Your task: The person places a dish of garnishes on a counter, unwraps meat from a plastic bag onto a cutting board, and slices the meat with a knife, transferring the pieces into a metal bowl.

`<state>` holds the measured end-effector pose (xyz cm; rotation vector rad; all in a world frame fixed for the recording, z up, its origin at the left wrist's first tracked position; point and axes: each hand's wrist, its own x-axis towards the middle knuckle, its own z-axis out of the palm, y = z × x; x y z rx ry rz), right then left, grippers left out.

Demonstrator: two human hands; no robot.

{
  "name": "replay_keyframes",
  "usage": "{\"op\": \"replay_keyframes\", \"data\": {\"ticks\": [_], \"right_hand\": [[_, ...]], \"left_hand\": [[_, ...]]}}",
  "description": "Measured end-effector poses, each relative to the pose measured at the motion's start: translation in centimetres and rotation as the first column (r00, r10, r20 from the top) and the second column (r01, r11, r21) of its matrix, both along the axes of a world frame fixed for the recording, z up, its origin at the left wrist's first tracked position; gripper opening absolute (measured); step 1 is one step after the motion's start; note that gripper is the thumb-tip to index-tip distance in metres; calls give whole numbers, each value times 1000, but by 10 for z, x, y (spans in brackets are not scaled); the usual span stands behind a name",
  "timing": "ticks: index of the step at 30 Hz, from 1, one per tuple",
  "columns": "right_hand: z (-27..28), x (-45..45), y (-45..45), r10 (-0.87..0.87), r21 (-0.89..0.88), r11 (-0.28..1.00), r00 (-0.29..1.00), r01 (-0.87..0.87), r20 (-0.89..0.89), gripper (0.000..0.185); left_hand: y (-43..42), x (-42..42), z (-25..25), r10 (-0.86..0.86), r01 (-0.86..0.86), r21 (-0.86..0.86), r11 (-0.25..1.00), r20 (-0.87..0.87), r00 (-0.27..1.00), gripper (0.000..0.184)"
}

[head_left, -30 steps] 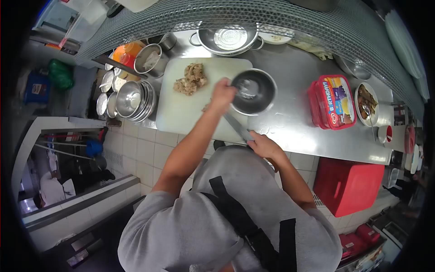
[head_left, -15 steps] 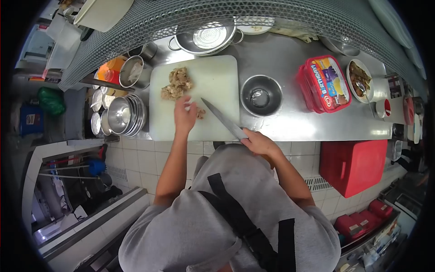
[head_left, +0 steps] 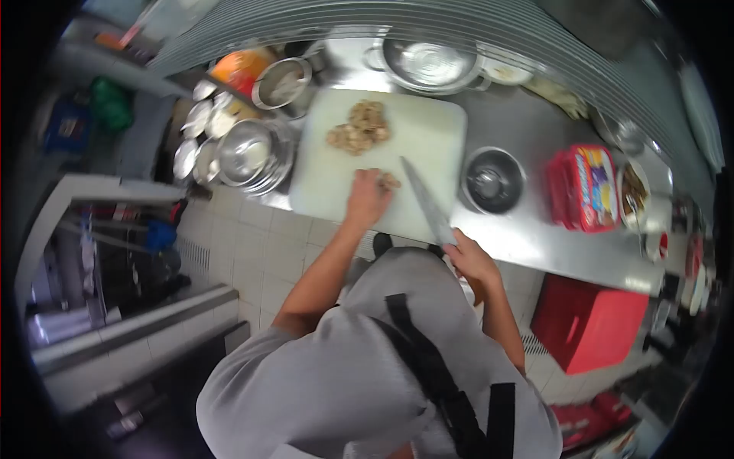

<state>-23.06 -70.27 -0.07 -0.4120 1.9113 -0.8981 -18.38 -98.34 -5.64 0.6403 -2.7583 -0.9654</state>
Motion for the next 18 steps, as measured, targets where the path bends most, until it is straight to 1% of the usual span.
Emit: {"op": "replay_keyframes", "data": {"ticks": [1,2,3,4,5,6,7,9,11,12,13,14,15,16,17,18], "right_hand": [[0,2,-1,-54,-38,998,998,55,19,26],[-5,3,-3,-9,-51,999,1000,11,25,26],[-11,3,-2,-53,-43,998,996,56,68,28],[-15,2,-3,-105,-30,994,989,108,107,29],[-16,2,-5,-82,-37,996,991,87,105,29],[-16,1,-5,-99,-26,994,989,103,114,29],[-16,0,-6,-121,-15,992,985,123,121,29],[-16,-2,-8,-126,-19,992,986,129,105,30],[-14,-4,-9,-145,-13,989,985,147,89,31],[-10,-5,-10,-147,-26,989,989,148,30,32],[-8,-4,-9,-146,-35,989,989,145,-25,33],[-10,-5,-9,-144,-32,989,989,143,-24,33],[-12,-7,-9,-152,-24,988,986,151,-64,33],[-13,-8,-10,-158,-17,988,982,157,-104,34],[-12,-7,-12,-154,-17,988,982,153,-106,34],[-9,-7,-17,-172,-5,985,974,173,-146,34]], "left_hand": [[1,0,5,-20,20,13,1000,13,1000,47],[3,0,10,-47,46,35,998,30,998,46],[4,2,12,-9,8,25,1000,31,999,46],[5,2,14,-21,20,65,998,20,1000,45],[5,3,18,-40,39,108,993,7,999,45],[5,4,21,-3,4,123,992,-6,1000,40],[0,6,25,8,-7,119,993,-10,1000,40],[-16,14,42,190,-156,194,969,-176,966,33],[-52,24,62,444,-351,309,884,-322,836,30],[-83,32,68,476,-432,202,879,-441,761,25],[-119,41,69,455,-541,38,840,-592,665,22],[-149,50,83,476,-676,-117,728,-622,621,24],[-188,60,77,516,-779,-211,591,-643,566,30],[-218,69,70,585,-821,-294,490,-587,559,34],[-239,78,67,651,-842,-378,386,-535,539,39],[-250,85,71,650,-844,-376,382,-540,535,39]]}}
